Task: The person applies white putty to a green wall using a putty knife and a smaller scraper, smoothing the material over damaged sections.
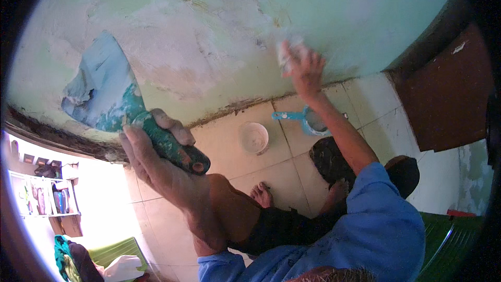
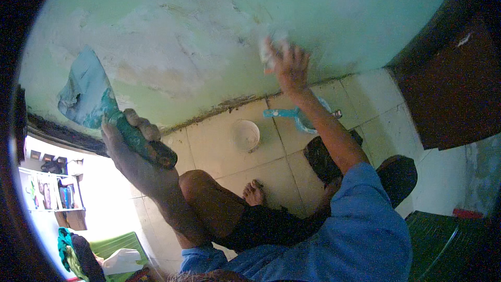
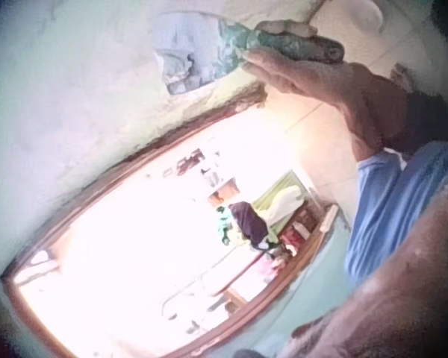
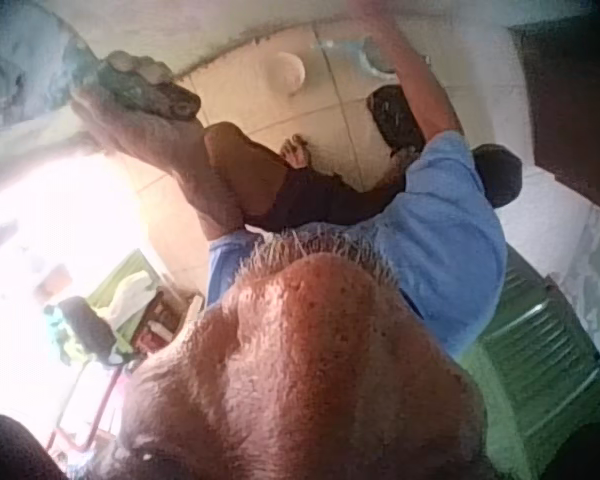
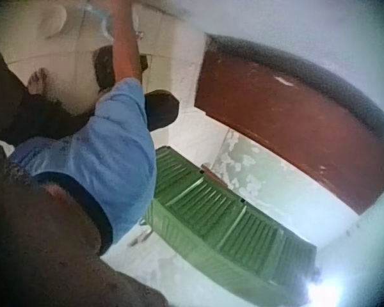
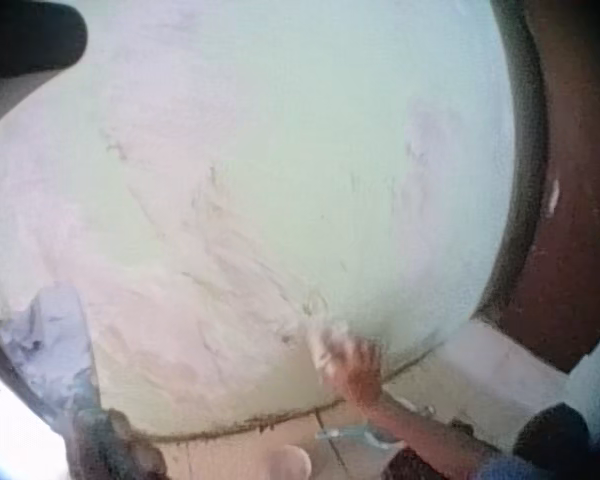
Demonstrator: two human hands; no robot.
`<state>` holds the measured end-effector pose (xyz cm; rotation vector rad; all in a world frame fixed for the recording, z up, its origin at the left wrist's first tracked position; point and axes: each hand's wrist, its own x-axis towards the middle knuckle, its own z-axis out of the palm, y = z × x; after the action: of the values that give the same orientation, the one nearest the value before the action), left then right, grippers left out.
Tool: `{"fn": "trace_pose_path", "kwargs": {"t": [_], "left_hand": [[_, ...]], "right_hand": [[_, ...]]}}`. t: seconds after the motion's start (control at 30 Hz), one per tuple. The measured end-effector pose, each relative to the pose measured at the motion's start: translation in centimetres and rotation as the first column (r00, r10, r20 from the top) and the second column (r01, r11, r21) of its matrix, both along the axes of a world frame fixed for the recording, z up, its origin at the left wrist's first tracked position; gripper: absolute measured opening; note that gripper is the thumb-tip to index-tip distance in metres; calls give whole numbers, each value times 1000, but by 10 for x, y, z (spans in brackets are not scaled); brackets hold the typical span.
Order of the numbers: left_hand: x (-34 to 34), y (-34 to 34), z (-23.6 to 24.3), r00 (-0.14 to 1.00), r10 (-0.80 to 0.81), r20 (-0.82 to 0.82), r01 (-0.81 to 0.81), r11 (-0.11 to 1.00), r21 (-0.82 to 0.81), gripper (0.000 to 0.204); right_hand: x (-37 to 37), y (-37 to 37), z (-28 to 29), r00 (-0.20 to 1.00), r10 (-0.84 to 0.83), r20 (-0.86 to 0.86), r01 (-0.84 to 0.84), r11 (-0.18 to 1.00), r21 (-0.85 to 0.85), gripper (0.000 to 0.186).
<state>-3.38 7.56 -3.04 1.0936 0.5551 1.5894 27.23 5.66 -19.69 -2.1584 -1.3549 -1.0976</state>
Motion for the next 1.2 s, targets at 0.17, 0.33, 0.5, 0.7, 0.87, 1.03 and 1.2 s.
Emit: {"fn": "trace_pose_path", "kwargs": {"t": [0.17, 0.33, 0.5, 0.7, 0.87, 1.03, 1.2], "left_hand": [[2, -7, 3, 999, -35, 15, 35, 999, -4, 29], [-2, -15, 7, 1000, 10, -1, -10, 1000, -29, 31], [-7, -16, 3, 1000, 20, -12, -20, 1000, -4, 32], [-8, -15, 3, 998, 47, -37, -47, 999, -3, 30], [1, -14, 2, 994, 57, -92, -57, 998, 1, 31], [-1, -21, 9, 991, 78, -107, -84, 995, -48, 31], [4, -16, 1, 998, 10, -64, -12, 999, -31, 31]], "right_hand": [[-15, -14, -32, 966, 233, -112, -227, 972, 64, 99], [-13, 43, -22, 982, 151, 111, -164, 979, 122, 77], [-1, 23, -86, 975, 222, 18, -221, 975, -21, 72], [-18, -1, -67, 976, 185, -117, -173, 979, 110, 72], [-32, 38, -37, 978, 190, -91, -154, 940, 304, 73], [-63, 44, -25, 906, 197, -374, 86, 779, 620, 76], [-97, 86, -19, 844, 249, -476, 77, 821, 566, 75]]}}
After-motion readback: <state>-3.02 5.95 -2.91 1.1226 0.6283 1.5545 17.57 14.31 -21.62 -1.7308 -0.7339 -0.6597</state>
